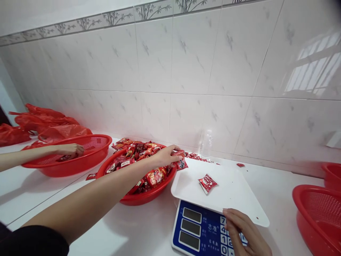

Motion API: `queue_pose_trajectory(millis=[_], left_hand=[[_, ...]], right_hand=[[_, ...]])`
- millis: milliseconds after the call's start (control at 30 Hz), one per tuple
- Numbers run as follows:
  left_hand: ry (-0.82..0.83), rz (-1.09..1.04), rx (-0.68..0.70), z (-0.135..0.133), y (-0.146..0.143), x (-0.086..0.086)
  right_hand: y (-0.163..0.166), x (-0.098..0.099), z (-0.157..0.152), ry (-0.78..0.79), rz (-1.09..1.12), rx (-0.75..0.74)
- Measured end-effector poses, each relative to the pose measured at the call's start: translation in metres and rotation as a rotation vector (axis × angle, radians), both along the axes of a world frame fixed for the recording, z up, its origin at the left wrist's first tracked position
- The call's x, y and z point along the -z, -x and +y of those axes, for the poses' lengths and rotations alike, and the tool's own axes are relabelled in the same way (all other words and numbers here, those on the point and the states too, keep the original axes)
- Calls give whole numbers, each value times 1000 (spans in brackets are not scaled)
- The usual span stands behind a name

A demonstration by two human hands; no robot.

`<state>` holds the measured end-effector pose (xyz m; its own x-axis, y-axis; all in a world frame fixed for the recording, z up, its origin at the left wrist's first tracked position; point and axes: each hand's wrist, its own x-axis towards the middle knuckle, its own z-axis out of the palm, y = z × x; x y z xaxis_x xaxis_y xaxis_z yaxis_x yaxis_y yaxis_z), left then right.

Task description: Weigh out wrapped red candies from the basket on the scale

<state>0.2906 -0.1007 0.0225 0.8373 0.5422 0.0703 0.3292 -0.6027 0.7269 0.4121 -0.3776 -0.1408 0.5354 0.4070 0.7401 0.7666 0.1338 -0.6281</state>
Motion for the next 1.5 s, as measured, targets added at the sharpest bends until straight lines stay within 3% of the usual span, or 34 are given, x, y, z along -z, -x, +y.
queue_pose_trajectory(millis=[167,367,600,733,933,1133,1300,1500], left_hand=[[-353,290,-13,5,-7,-3],[-385,562,129,16,11,-7],[-582,604,112,17,15,11],[-664,539,104,19,13,23],[-598,400,44,33,12,26],[-519,187,-97,44,16,0],[-420,61,-148,26,3,-11],[-275,33,2,-8,-29,7]], right_hand=[[-2,-1,1,20,9,-58],[0,-2,2,10,34,-121],[-2,-1,3,20,2,-99],[-9,-4,3,49,-129,-88],[-7,-7,2,59,-115,-95],[-1,-5,2,55,8,-107],[1,-6,1,54,16,-86],[2,-14,2,33,35,-119]])
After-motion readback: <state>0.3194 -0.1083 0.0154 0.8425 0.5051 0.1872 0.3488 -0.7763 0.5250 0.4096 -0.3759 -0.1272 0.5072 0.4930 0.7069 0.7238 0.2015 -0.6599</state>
